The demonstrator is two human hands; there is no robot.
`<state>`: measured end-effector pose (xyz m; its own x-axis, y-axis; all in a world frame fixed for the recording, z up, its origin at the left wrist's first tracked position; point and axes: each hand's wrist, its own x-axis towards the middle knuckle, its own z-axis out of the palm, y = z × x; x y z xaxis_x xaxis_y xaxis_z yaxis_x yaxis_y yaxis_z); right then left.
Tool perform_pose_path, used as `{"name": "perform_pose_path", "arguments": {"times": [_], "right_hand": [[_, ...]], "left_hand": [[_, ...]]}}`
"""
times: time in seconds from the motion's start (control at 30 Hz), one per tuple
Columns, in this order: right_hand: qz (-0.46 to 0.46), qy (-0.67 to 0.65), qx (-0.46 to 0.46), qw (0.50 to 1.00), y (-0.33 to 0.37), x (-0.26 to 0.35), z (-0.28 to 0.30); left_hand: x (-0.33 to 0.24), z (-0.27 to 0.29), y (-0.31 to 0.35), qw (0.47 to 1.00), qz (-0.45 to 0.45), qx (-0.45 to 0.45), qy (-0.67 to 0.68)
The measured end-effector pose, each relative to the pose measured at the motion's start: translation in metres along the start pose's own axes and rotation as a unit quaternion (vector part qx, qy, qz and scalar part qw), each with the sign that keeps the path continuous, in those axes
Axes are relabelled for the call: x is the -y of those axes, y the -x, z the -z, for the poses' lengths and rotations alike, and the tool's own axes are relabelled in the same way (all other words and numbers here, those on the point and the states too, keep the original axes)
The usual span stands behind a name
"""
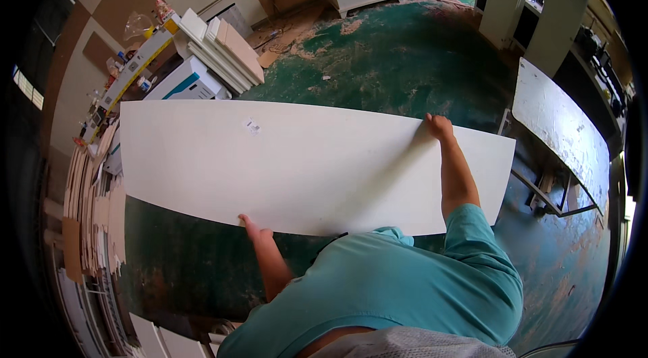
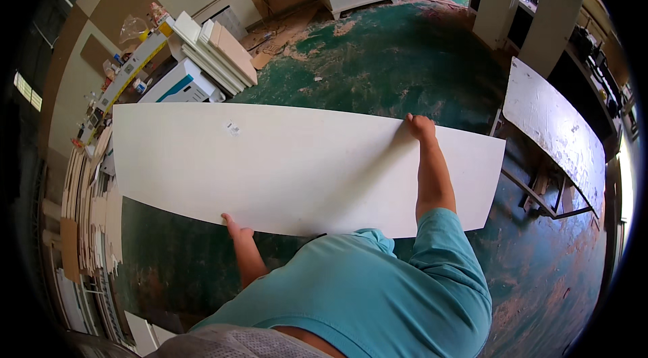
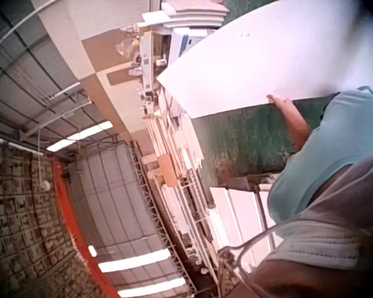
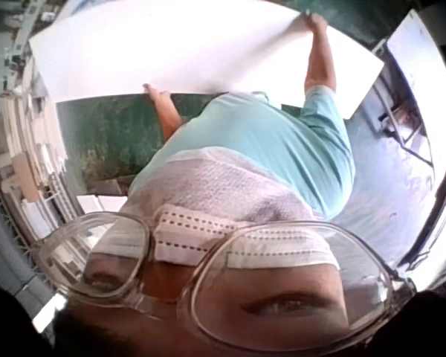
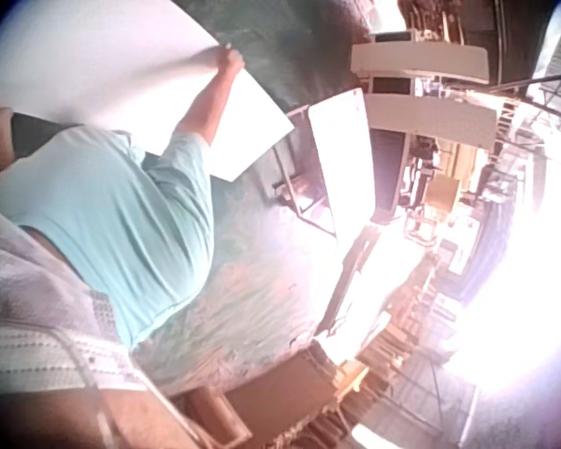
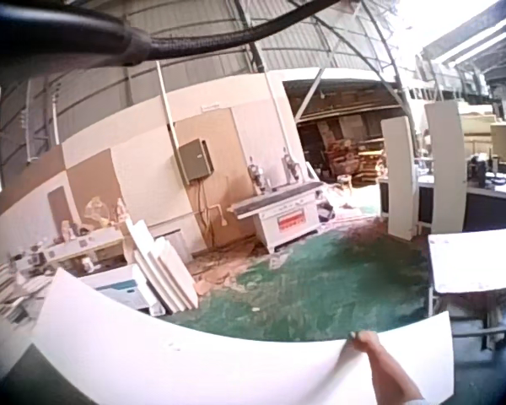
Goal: The person places a large white board onto a table saw, measures it with a tape measure, and cuts it using the saw. They then remove the cut piece and repeat the process with another board.
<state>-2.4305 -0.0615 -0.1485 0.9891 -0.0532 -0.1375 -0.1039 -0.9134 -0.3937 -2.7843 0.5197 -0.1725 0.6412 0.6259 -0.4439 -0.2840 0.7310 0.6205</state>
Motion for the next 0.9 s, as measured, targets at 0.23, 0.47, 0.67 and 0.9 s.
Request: {"name": "perform_pose_path", "arguments": {"times": [0.23,0.47,0.67,0.9], "right_hand": [[-0.086,0.011,-0.031,0.996,-0.159,-0.001,0.06],[-0.177,0.061,0.007,0.982,-0.26,0.0,0.08],[-0.238,0.06,-0.048,0.968,-0.394,-0.01,0.075],[-0.224,0.037,-0.128,0.965,-0.606,0.076,0.12]], "left_hand": [[0.082,-0.168,-0.24,0.992,0.071,0.04,-0.095],[0.183,-0.265,-0.401,0.934,0.311,0.098,0.147],[0.269,-0.424,-0.532,0.953,0.267,0.115,-0.088],[0.269,-0.601,-0.774,0.631,0.658,0.173,0.372]]}}
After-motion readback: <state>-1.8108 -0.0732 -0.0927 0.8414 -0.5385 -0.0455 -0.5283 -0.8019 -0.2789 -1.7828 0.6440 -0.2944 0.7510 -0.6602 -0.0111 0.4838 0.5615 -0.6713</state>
